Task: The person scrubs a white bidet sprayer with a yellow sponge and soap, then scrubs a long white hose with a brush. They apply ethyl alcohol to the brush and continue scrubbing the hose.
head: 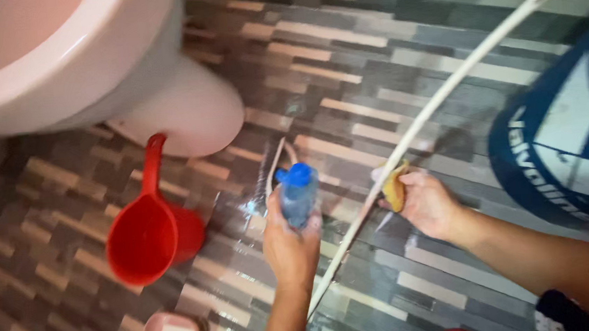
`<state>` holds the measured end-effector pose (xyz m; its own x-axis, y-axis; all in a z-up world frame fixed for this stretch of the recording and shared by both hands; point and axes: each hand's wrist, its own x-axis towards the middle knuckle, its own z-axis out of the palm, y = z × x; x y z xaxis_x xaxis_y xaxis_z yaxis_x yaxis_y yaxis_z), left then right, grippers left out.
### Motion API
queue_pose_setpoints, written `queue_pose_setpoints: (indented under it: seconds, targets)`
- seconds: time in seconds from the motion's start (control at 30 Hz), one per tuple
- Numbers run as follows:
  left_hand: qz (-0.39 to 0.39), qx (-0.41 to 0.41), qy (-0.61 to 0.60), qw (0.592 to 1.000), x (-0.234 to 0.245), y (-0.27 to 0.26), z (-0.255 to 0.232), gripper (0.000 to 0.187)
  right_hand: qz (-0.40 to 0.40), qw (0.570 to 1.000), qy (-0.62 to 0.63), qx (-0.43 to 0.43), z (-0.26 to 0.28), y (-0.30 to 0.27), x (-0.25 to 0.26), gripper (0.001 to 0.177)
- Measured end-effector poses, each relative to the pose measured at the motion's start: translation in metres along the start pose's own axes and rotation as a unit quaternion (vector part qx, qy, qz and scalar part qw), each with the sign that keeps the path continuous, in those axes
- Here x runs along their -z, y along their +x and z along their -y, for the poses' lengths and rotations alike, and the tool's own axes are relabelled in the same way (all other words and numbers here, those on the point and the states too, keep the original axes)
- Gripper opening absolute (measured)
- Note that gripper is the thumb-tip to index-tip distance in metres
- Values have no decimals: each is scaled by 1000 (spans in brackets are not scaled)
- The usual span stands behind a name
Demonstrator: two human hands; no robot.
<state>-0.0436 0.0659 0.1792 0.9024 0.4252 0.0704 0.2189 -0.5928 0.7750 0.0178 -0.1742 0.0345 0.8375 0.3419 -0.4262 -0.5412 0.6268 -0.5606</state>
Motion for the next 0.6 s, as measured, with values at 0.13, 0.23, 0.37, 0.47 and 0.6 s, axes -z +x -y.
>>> queue_pose_setpoints:
  seconds: [0.13, 0.23, 0.37, 0.47, 0.6]
  targets:
    - [-126, 55, -68, 988, 9, 1, 39, 46, -68, 997, 2, -31, -5, 0, -13, 40]
    - [-184, 9, -185, 965, 18, 11, 70, 57, -89, 994, 8, -57, -9, -3, -19, 39]
    - [-200, 20, -224, 954, 22, 17, 99, 56, -75, 995, -8, -63, -13, -8, -21, 35]
    - [-205, 26, -251, 946, 22, 18, 111, 60, -85, 994, -10, -71, -16, -10, -23, 31]
    - [-204, 32, -213, 955, 25, 20, 119, 59, -99, 992, -14, -77, -14, -11, -26, 31]
